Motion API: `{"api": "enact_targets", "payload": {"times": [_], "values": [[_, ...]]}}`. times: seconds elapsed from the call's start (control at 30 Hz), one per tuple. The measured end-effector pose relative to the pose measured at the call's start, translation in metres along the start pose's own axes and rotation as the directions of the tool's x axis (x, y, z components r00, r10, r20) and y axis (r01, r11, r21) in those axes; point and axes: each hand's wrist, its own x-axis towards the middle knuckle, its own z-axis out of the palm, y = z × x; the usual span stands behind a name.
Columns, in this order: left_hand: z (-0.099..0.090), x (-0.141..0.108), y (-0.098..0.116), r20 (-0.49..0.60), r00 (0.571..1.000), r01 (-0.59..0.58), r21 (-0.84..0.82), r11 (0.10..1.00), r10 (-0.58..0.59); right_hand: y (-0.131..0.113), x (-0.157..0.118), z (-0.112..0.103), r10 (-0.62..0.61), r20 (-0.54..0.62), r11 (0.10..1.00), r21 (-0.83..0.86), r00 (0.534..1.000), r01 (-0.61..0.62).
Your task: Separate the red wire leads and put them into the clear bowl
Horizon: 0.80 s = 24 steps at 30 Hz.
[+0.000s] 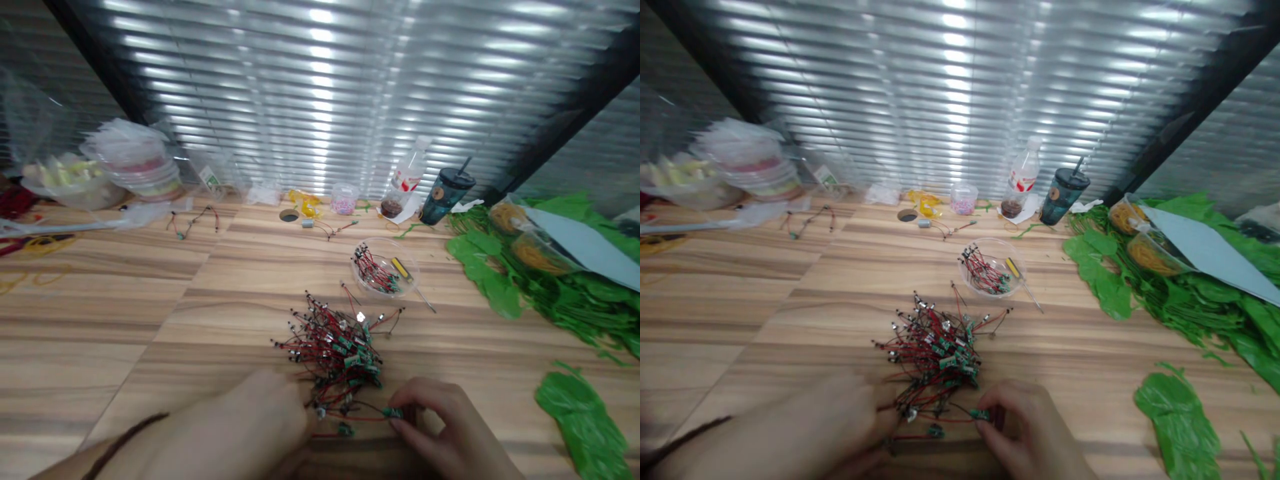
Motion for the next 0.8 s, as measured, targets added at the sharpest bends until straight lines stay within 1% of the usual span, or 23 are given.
{"api": "enact_targets", "payload": {"times": [0.07,0.13,0.2,0.27,0.33,0.4,0.5,0.53,0.57,0.6,0.63,0.7,0.73,0.77,0.8], "values": [[0.029,-0.013,-0.001,0.006,0.999,0.038,0.058,0.998,-0.039,0.003,-0.004,0.004,0.004,-0.063,1.000,0.012,0.998,-0.003],[0.051,-0.019,-0.005,-0.033,0.996,0.083,0.122,0.989,-0.080,0.005,-0.007,0.008,0.013,-0.126,1.000,0.028,0.992,-0.009],[0.063,-0.019,-0.011,-0.096,0.990,0.117,0.165,0.979,-0.102,0.005,-0.009,0.013,0.027,-0.132,0.999,0.049,0.991,-0.021],[0.068,-0.017,-0.016,-0.130,0.983,0.152,0.174,0.973,-0.130,0.004,-0.009,0.019,0.036,-0.082,0.997,0.076,0.996,-0.030],[0.069,-0.013,-0.020,-0.118,0.980,0.178,0.130,0.975,-0.163,0.002,-0.008,0.025,0.031,-0.043,0.994,0.106,0.999,-0.026],[0.067,-0.008,-0.021,-0.103,0.978,0.188,0.042,0.981,-0.183,0.001,-0.007,0.030,-0.010,-0.043,0.990,0.138,0.999,0.016],[0.058,-0.003,-0.017,-0.131,0.974,0.175,-0.083,0.981,-0.185,0.000,-0.007,0.036,-0.095,-0.127,0.979,0.169,0.987,0.116],[0.054,-0.003,-0.016,-0.140,0.972,0.173,-0.119,0.978,-0.189,0.000,-0.008,0.038,-0.089,-0.171,0.976,0.181,0.981,0.120],[0.050,-0.002,-0.014,-0.147,0.970,0.174,-0.149,0.973,-0.196,-0.001,-0.009,0.039,-0.052,-0.221,0.975,0.198,0.974,0.097],[0.047,-0.003,-0.013,-0.156,0.967,0.173,-0.171,0.970,-0.200,-0.002,-0.010,0.041,0.010,-0.281,0.973,0.226,0.960,0.056],[0.044,-0.003,-0.012,-0.172,0.965,0.168,-0.182,0.969,-0.200,-0.004,-0.011,0.042,0.086,-0.333,0.964,0.267,0.939,0.007],[0.040,-0.004,-0.010,-0.218,0.958,0.148,-0.172,0.974,-0.184,-0.006,-0.013,0.045,0.232,-0.408,0.925,0.374,0.883,-0.070],[0.039,-0.004,-0.009,-0.242,0.954,0.139,-0.162,0.977,-0.176,-0.007,-0.013,0.047,0.279,-0.423,0.902,0.423,0.862,-0.085],[0.040,-0.004,-0.008,-0.257,0.951,0.135,-0.154,0.979,-0.171,-0.008,-0.013,0.048,0.307,-0.425,0.884,0.459,0.851,-0.090],[0.041,-0.004,-0.008,-0.265,0.949,0.135,-0.153,0.979,-0.173,-0.008,-0.013,0.049,0.317,-0.418,0.874,0.477,0.851,-0.092]]}}
